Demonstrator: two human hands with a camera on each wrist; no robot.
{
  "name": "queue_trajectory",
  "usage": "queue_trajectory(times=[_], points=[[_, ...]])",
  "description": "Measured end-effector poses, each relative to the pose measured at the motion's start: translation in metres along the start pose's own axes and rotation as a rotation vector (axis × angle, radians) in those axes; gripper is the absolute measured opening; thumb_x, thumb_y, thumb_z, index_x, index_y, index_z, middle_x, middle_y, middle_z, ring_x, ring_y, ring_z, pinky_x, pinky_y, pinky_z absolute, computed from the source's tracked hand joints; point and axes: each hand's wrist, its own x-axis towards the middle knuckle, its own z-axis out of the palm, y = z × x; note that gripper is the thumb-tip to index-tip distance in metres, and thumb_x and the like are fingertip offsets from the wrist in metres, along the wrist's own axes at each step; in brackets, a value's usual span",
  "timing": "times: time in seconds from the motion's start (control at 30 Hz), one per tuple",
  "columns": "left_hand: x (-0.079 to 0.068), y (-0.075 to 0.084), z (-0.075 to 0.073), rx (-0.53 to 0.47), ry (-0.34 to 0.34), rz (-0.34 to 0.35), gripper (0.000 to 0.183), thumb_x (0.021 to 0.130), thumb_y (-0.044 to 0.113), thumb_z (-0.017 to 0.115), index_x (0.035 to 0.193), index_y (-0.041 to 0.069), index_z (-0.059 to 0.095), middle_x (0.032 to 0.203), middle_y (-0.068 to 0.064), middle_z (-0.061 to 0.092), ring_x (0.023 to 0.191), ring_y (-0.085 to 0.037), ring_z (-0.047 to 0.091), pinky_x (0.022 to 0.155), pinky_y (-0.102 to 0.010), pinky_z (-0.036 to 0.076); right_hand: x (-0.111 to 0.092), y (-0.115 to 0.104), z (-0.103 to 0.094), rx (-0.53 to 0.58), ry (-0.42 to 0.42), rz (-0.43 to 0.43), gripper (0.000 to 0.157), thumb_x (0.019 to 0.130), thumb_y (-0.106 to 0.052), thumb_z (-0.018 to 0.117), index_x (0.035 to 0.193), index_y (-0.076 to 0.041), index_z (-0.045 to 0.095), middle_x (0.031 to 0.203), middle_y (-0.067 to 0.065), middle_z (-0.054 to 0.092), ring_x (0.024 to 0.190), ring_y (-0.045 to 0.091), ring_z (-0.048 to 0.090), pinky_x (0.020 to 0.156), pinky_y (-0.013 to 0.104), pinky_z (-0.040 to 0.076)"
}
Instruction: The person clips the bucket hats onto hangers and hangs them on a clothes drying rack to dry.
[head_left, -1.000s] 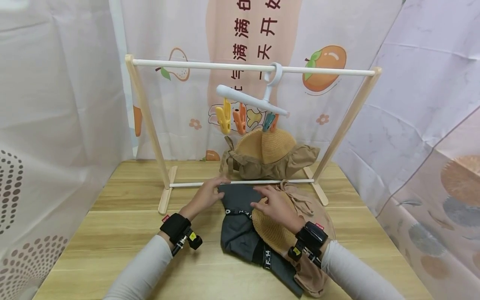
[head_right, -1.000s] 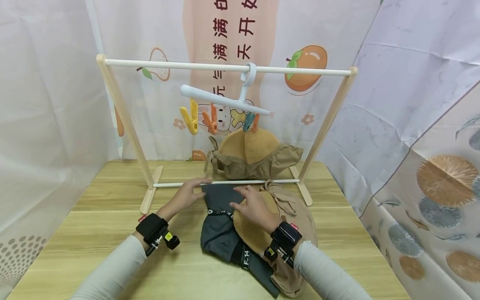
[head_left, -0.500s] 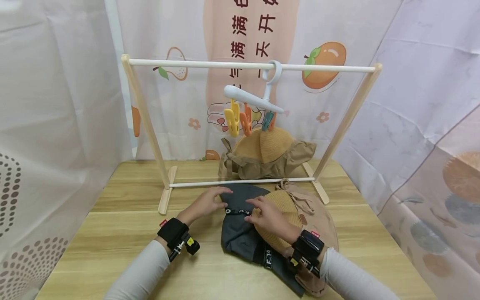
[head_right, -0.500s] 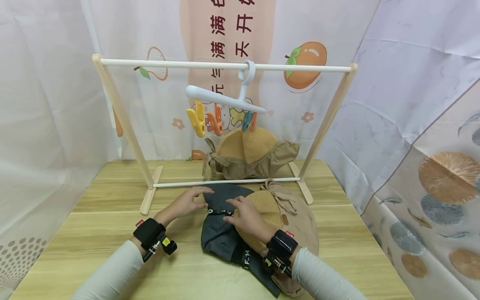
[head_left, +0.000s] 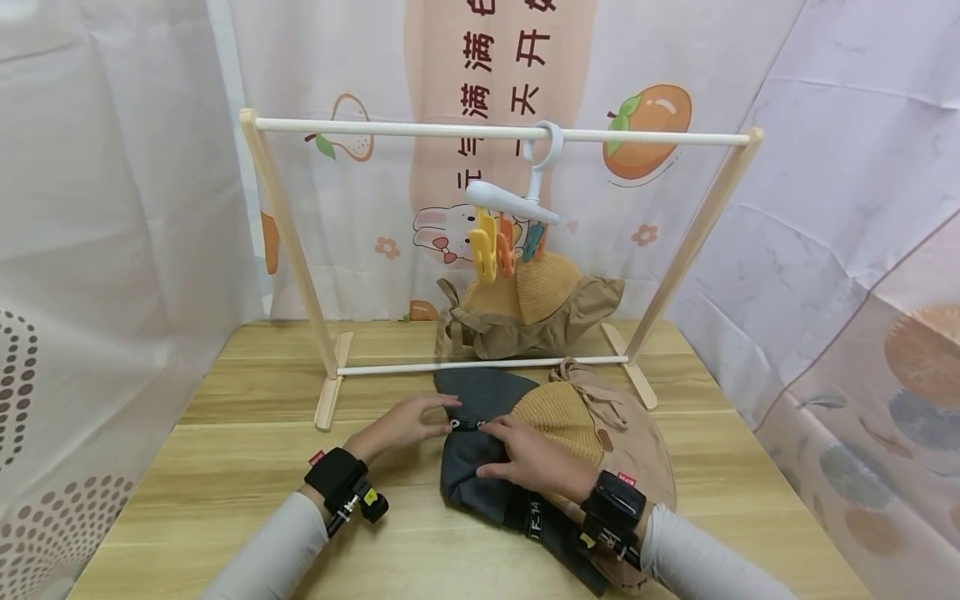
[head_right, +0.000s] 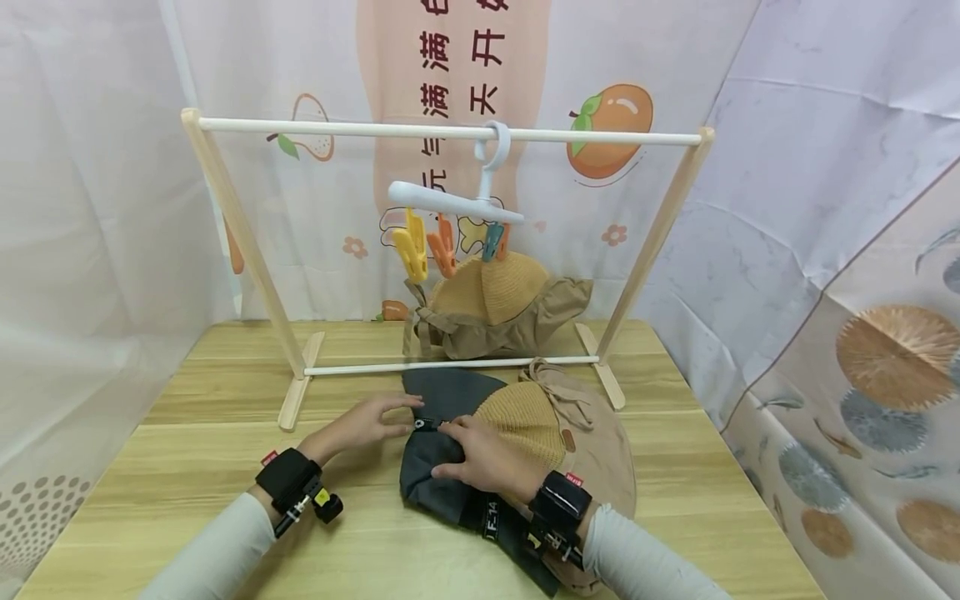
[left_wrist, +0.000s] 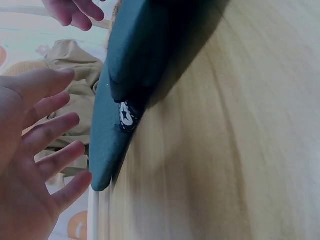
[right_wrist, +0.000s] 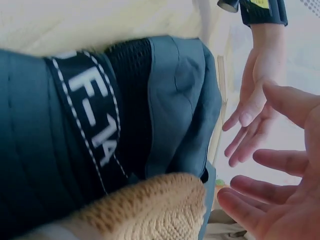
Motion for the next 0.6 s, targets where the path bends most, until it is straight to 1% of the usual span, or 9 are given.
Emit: queue_trajectory(times=[0.1,0.23,0.33,0.43,0.5,0.6], points=[[-0.003,0.000,0.002,0.016,-0.026,0.008,0.042,0.089,0.018,0.063,0.130,0.013,0.054,0.140,-0.010,0.048,0.129,-0.027,0.040,0.103,-0.052,0.037,-0.001,-0.004,0.003,-0.024,-0.032,0.009,0.065,0.083,-0.050,0.063,0.132,-0.011,0.050,0.129,0.010,0.051,0.113,0.022,0.052,0.091,0.042,0.049],[-0.004,0.000,0.003,0.026,-0.040,0.031,0.042,0.088,0.012,0.063,0.129,0.012,0.055,0.139,-0.011,0.049,0.128,-0.028,0.041,0.103,-0.052,0.037,-0.001,-0.008,0.007,-0.046,-0.039,-0.017,0.064,0.082,-0.050,0.064,0.130,-0.010,0.051,0.126,0.009,0.052,0.111,0.021,0.052,0.090,0.041,0.049],[-0.005,-0.002,0.003,0.043,-0.054,0.055,0.046,0.084,0.000,0.062,0.128,0.011,0.056,0.139,-0.011,0.049,0.127,-0.028,0.041,0.102,-0.051,0.038,-0.002,-0.009,0.012,-0.065,-0.027,-0.045,0.064,0.080,-0.049,0.066,0.128,-0.009,0.054,0.123,0.009,0.054,0.109,0.021,0.053,0.090,0.040,0.049],[-0.005,-0.004,0.004,0.065,-0.077,0.080,0.057,0.076,-0.011,0.058,0.128,0.012,0.056,0.139,-0.009,0.049,0.127,-0.025,0.041,0.103,-0.049,0.038,-0.004,-0.009,0.017,-0.106,-0.009,-0.064,0.063,0.078,-0.049,0.068,0.125,-0.009,0.056,0.118,0.008,0.057,0.106,0.020,0.054,0.088,0.039,0.049],[-0.006,-0.004,0.005,0.078,-0.095,0.087,0.061,0.073,-0.012,0.058,0.129,0.014,0.055,0.140,-0.007,0.049,0.128,-0.023,0.040,0.104,-0.047,0.038,-0.004,-0.009,0.020,-0.137,0.004,-0.075,0.062,0.077,-0.049,0.069,0.123,-0.010,0.058,0.114,0.006,0.058,0.103,0.018,0.055,0.087,0.037,0.049],[-0.006,-0.004,0.007,0.090,-0.111,0.095,0.059,0.076,-0.008,0.061,0.129,0.014,0.054,0.140,-0.005,0.048,0.129,-0.023,0.039,0.105,-0.047,0.036,-0.005,-0.008,0.025,-0.161,0.012,-0.089,0.062,0.076,-0.049,0.070,0.122,-0.009,0.059,0.110,0.005,0.058,0.098,0.017,0.055,0.084,0.034,0.049]])
